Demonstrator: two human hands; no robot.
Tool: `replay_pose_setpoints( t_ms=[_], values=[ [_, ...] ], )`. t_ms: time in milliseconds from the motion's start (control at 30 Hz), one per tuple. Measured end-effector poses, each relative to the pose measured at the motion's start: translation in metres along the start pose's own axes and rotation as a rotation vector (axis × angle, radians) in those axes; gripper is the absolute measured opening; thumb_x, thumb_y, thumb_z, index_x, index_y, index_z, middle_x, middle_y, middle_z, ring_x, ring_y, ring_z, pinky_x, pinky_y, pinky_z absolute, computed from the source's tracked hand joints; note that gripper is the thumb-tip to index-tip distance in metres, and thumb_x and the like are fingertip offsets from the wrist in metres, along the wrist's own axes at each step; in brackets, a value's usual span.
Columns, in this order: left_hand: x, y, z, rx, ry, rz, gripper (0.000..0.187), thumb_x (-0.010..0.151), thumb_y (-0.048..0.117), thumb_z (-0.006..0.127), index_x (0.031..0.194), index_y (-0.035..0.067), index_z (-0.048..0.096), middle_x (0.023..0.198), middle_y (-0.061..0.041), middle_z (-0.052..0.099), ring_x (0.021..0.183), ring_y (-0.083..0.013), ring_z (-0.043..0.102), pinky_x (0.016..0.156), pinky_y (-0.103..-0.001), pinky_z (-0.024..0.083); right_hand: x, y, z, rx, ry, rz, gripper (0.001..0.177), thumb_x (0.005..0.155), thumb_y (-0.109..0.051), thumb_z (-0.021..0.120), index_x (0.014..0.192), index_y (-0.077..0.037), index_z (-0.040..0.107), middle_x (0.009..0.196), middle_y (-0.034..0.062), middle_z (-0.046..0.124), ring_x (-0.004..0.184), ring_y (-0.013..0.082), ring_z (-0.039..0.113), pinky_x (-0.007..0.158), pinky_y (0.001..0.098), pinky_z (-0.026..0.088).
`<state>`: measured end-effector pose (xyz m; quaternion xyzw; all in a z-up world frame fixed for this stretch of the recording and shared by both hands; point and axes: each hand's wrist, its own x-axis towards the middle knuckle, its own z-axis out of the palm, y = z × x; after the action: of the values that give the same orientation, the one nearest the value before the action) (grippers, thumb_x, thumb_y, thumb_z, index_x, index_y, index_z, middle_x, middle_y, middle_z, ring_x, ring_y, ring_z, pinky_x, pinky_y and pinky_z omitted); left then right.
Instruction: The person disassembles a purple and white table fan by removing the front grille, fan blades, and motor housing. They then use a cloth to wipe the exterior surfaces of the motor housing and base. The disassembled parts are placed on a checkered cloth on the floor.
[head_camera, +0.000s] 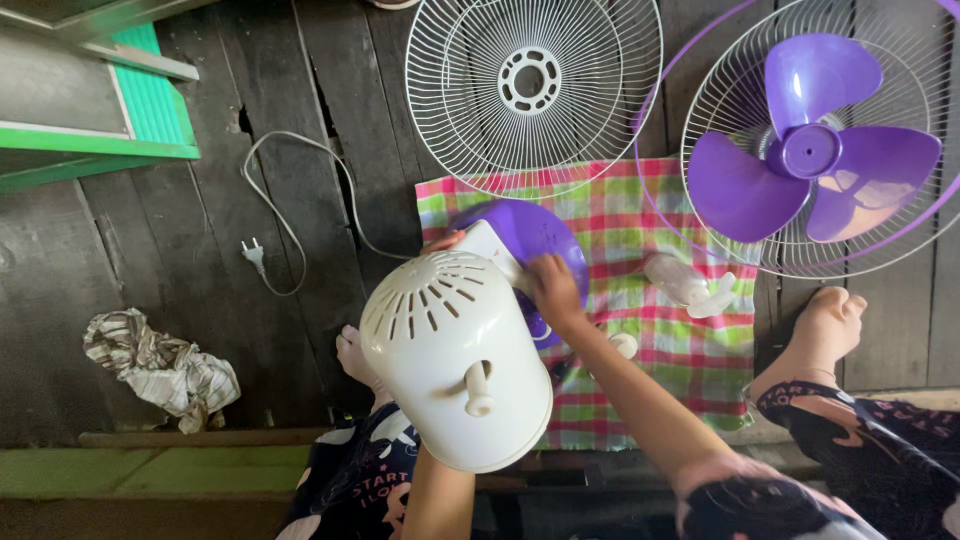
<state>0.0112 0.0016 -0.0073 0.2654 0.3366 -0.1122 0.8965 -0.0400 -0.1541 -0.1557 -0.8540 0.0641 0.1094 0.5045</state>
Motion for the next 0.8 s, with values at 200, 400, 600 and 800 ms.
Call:
replay_pose_setpoints(
  t_ms=[200, 400, 600, 800],
  values=[
    [-0.001, 0.004, 0.001, 0.009, -0.011, 0.002, 0.045, 0.105, 0.036, 0.064, 0.129, -0.002, 0.056, 0.113, -0.021, 0.065, 0.098, -0.0323, 0.062, 0.081, -0.043, 0.051, 0.025, -0.056, 0.012, 0.196, 0.016, -0.017, 0.024, 0.096, -0.006, 0.062, 0.120, -0.003, 0.060, 0.115, 0.0250, 0.053, 0.102, 0.0443, 0.055, 0.089, 0.0495, 0.049],
    [-0.003, -0.004, -0.014, 0.012, -0.012, -0.015, 0.045, 0.107, 0.037, 0.063, 0.128, -0.003, 0.057, 0.112, -0.021, 0.066, 0.097, -0.0324, 0.063, 0.079, -0.043, 0.051, -0.080, 0.015, 0.007, -0.130, -0.035, -0.056, 0.032, 0.087, -0.007, 0.062, 0.119, -0.005, 0.060, 0.116, 0.0246, 0.055, 0.108, 0.0473, 0.057, 0.091, 0.0489, 0.051],
    [-0.022, -0.009, -0.037, 0.029, -0.032, -0.042, 0.045, 0.108, 0.037, 0.062, 0.127, -0.004, 0.058, 0.110, -0.022, 0.066, 0.095, -0.0325, 0.063, 0.077, -0.043, 0.052, -0.134, 0.047, 0.005, -0.100, -0.163, -0.021, 0.040, 0.088, -0.004, 0.064, 0.128, 0.000, 0.059, 0.129, 0.0283, 0.057, 0.111, 0.0481, 0.060, 0.092, 0.0490, 0.052],
    [-0.034, -0.035, -0.065, 0.110, -0.067, -0.098, 0.045, 0.109, 0.038, 0.061, 0.126, -0.005, 0.059, 0.109, -0.022, 0.067, 0.094, -0.0326, 0.064, 0.076, -0.043, 0.052, -0.132, 0.043, -0.028, 0.064, -0.188, 0.318, 0.035, 0.087, -0.007, 0.072, 0.119, 0.002, 0.062, 0.111, 0.0220, 0.072, 0.102, 0.0302, 0.070, 0.090, 0.0425, 0.056]
  ],
)
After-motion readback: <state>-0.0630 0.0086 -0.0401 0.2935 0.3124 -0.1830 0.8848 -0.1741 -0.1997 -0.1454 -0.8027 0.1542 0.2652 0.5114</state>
